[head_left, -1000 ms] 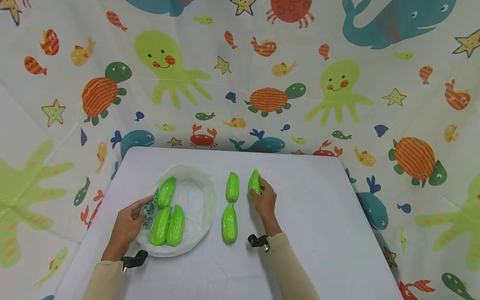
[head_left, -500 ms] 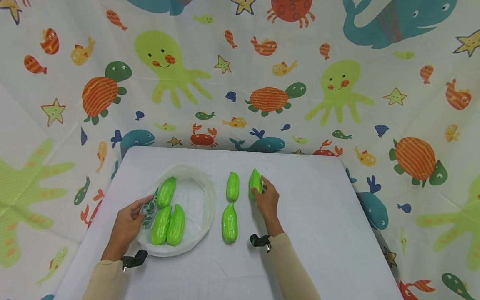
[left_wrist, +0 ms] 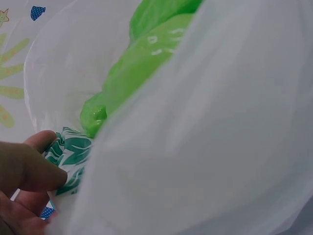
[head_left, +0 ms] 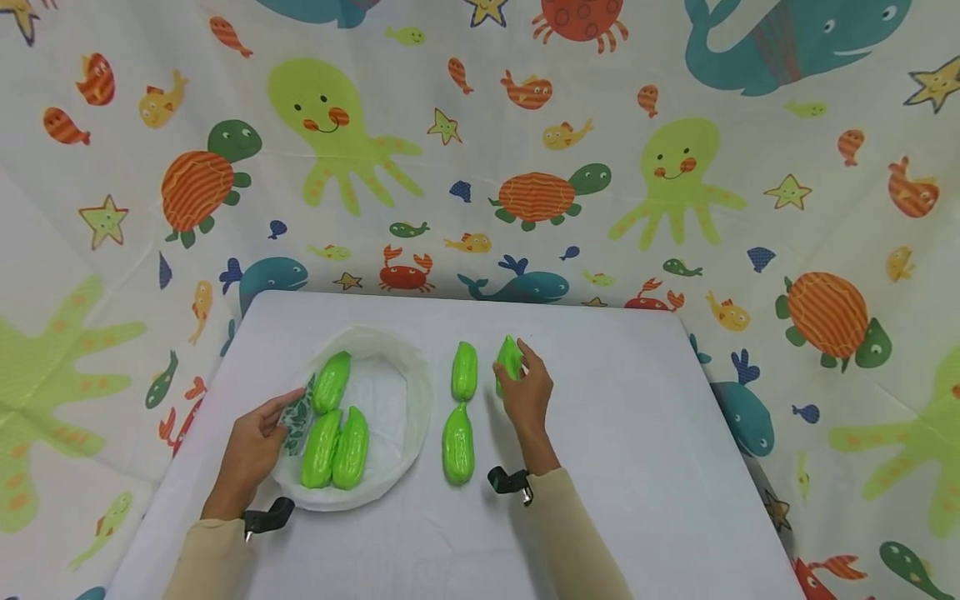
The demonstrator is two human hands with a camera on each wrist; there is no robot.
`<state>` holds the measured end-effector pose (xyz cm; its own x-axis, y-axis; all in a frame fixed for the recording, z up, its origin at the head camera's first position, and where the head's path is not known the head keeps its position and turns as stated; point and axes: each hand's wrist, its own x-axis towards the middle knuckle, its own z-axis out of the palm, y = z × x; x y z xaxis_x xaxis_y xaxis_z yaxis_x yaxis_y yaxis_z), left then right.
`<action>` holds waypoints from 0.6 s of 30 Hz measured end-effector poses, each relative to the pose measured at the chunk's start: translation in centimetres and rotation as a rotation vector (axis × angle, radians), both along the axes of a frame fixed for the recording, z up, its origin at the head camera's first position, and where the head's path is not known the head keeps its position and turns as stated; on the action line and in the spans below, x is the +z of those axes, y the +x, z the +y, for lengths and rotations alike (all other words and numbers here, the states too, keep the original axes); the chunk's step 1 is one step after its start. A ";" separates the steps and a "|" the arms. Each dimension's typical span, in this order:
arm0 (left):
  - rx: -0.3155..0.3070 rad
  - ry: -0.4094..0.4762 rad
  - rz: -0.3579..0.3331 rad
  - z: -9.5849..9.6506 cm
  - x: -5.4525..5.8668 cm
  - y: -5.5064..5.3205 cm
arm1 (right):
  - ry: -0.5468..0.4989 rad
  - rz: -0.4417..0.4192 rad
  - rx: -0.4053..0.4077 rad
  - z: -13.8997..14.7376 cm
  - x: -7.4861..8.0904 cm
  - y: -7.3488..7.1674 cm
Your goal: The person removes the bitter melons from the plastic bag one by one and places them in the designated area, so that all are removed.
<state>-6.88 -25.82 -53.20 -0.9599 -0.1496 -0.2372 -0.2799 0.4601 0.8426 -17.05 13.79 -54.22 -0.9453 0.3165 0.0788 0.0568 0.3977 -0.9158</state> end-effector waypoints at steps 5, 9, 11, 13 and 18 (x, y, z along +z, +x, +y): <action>0.008 0.000 -0.006 0.0 0.0 0.0 | -0.030 0.034 0.058 -2.4 1.3 0.7; 0.010 0.000 -0.007 0.0 -0.1 0.0 | -0.068 0.050 0.112 -4.5 2.0 1.3; 0.011 0.002 -0.009 0.0 -0.1 0.0 | -0.089 0.060 0.143 -5.7 2.3 1.6; 0.012 0.003 -0.012 0.0 -0.1 0.0 | -0.104 0.065 0.173 -6.8 2.6 2.0; 0.013 0.006 -0.013 0.1 -0.2 -0.1 | -0.122 0.080 0.232 -9.6 3.5 2.9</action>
<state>-6.99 -25.70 -53.39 -0.9547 -0.1602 -0.2507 -0.2967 0.4515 0.8415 -14.13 4.22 -50.76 -0.9861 0.1033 0.1305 -0.0973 0.2785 -0.9555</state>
